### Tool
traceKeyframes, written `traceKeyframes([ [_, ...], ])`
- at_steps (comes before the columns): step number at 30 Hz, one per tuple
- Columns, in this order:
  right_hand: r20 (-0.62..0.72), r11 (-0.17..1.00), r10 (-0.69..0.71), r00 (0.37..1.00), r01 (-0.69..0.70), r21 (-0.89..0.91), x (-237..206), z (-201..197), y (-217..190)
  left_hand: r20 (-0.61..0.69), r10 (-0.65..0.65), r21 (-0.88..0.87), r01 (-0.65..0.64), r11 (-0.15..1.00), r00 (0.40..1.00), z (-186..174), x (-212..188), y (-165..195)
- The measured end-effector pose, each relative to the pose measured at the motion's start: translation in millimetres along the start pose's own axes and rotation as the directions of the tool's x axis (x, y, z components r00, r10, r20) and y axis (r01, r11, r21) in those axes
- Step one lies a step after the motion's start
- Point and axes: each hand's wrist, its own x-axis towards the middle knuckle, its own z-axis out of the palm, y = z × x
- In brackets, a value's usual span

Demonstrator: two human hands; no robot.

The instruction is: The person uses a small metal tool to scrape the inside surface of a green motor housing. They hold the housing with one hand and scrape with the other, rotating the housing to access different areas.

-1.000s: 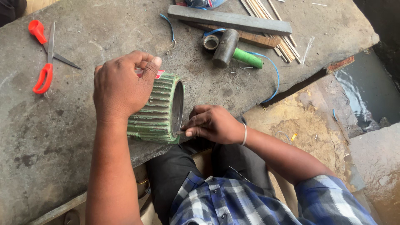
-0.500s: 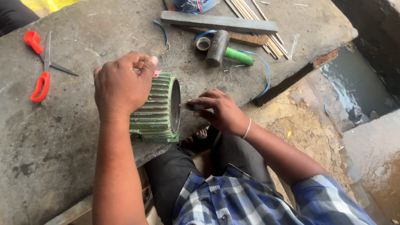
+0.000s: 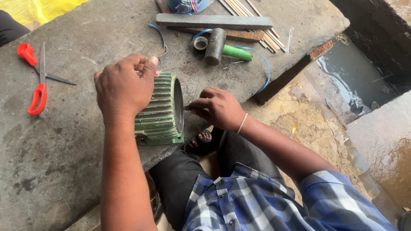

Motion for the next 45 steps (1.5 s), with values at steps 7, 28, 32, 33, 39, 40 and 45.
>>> traceKeyframes([
  [7,0.030,0.991,-0.110,0.994,0.112,-0.077,5,6,9,0.016,0.001,0.002,-0.001,1.000,1.000,5,-2,-3],
  [28,-0.064,0.964,-0.220,0.973,0.207,-0.164,21,-1,24,-0.021,0.012,0.007,-0.012,1.000,1.000,10,2,-1],
  [32,-0.069,0.904,-0.286,0.956,0.245,-0.351,19,-6,27,-0.032,0.031,0.006,-0.031,0.999,0.999,11,3,-2],
  [33,-0.063,0.895,-0.307,0.949,0.266,-0.357,20,-4,28,-0.032,0.034,0.008,-0.034,0.999,0.999,11,3,-2],
  [39,0.001,0.964,-0.265,0.964,0.265,-0.013,30,5,37,-0.034,0.018,0.014,-0.018,1.000,0.999,11,4,-1],
  [40,-0.011,0.970,-0.240,0.971,0.239,-0.048,30,4,39,-0.033,0.017,0.014,-0.017,1.000,0.999,11,3,-1],
  [45,0.057,0.954,-0.291,0.955,0.285,0.087,30,2,41,-0.040,0.013,0.018,-0.013,1.000,0.999,12,4,0],
])
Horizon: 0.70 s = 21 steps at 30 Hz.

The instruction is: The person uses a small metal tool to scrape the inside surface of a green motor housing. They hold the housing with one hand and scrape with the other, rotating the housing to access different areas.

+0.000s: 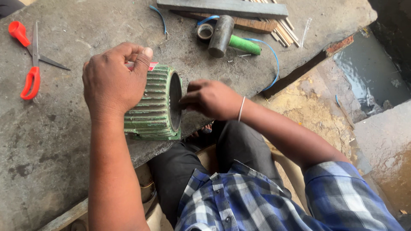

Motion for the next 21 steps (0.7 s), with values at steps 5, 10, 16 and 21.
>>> traceKeyframes([
  [5,0.074,0.995,0.016,0.997,-0.023,0.095,-1,1,-2,-0.016,0.041,0.003,-0.041,0.999,0.999,2,2,0],
  [10,0.009,0.996,0.091,0.996,-0.092,0.011,-4,0,-4,0.026,0.000,0.001,0.000,1.000,1.000,2,5,6],
  [16,0.049,0.991,0.119,0.992,-0.121,0.053,-7,-3,-5,0.045,-0.029,-0.003,0.029,1.000,0.999,3,6,11],
  [21,0.137,0.948,0.166,0.976,-0.197,0.250,-15,-8,4,0.042,-0.040,-0.019,0.041,0.999,0.998,5,6,12],
])
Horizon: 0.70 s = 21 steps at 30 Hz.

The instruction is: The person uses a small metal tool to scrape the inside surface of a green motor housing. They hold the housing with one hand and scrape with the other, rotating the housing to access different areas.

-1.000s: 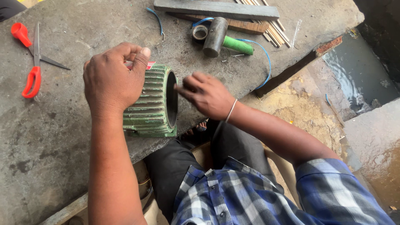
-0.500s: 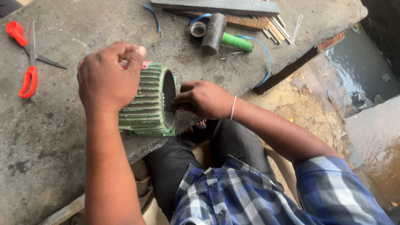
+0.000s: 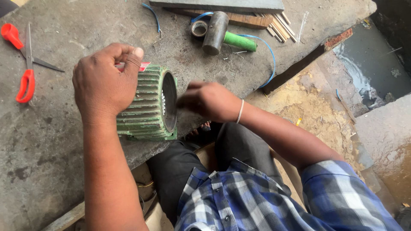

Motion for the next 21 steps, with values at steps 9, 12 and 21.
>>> traceKeyframes([
  [9,-0.206,0.980,0.096,0.974,-0.128,-0.152,-11,8,7,-0.053,0.079,-0.013,-0.080,0.997,0.995,6,0,-7],
  [12,-0.238,0.945,0.053,0.970,-0.126,-0.302,-10,10,3,-0.057,0.088,-0.009,-0.089,0.996,0.994,7,0,-9],
  [21,-0.281,0.871,-0.154,0.947,-0.004,-0.492,-4,8,-5,-0.077,0.124,0.002,-0.124,0.992,0.989,8,-1,-11],
])
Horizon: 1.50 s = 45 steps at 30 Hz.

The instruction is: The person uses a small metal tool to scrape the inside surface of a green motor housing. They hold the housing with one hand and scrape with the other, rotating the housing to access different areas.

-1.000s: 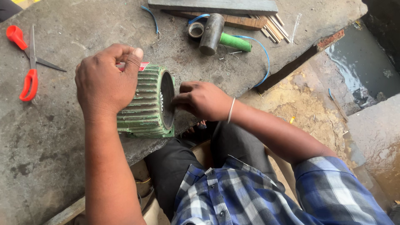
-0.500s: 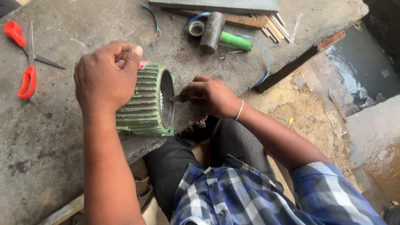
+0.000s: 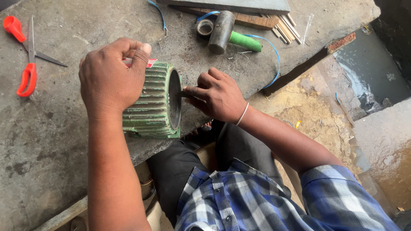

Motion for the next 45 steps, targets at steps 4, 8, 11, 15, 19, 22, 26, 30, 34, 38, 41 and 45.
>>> traceKeyframes([
  [4,0.025,0.999,-0.002,1.000,0.001,0.033,1,4,1,0.016,-0.020,-0.007,0.020,1.000,1.000,0,0,1],
  [8,0.100,0.966,0.090,0.991,-0.112,0.232,4,10,7,0.030,-0.045,0.010,0.044,0.999,0.999,-1,1,1],
  [11,0.070,0.964,0.131,0.989,-0.144,0.224,6,14,8,0.033,-0.051,0.013,0.050,0.999,0.998,1,2,2],
  [15,0.177,0.934,0.192,0.965,-0.235,0.268,8,18,7,0.000,-0.001,0.039,0.001,0.999,1.000,1,2,1],
  [19,0.255,0.924,0.208,0.944,-0.275,0.265,10,18,9,0.031,-0.053,0.002,0.053,0.999,0.998,1,2,2],
  [22,0.173,0.945,0.189,0.967,-0.227,0.234,12,17,11,0.022,-0.036,0.013,0.036,0.999,0.999,2,3,3],
  [26,0.298,0.886,0.088,0.950,-0.212,0.412,12,16,11,0.029,-0.051,0.015,0.050,0.999,0.998,3,3,4],
  [30,0.178,0.933,0.165,0.970,-0.212,0.290,10,17,10,0.038,-0.058,0.036,0.056,0.998,0.998,4,1,4],
  [34,0.179,0.931,0.170,0.969,-0.218,0.292,9,22,10,0.031,-0.047,0.046,0.045,0.998,0.998,5,1,3],
  [38,0.203,0.933,0.120,0.972,-0.180,0.313,10,28,13,0.043,-0.058,0.031,0.057,0.998,0.997,5,1,4],
  [41,0.187,0.930,0.170,0.968,-0.220,0.294,11,30,18,0.048,-0.051,0.027,0.050,0.998,0.998,5,1,5],
  [45,0.171,0.923,0.092,0.981,-0.148,0.354,9,32,20,0.043,-0.055,0.010,0.054,0.998,0.998,5,2,6],
])
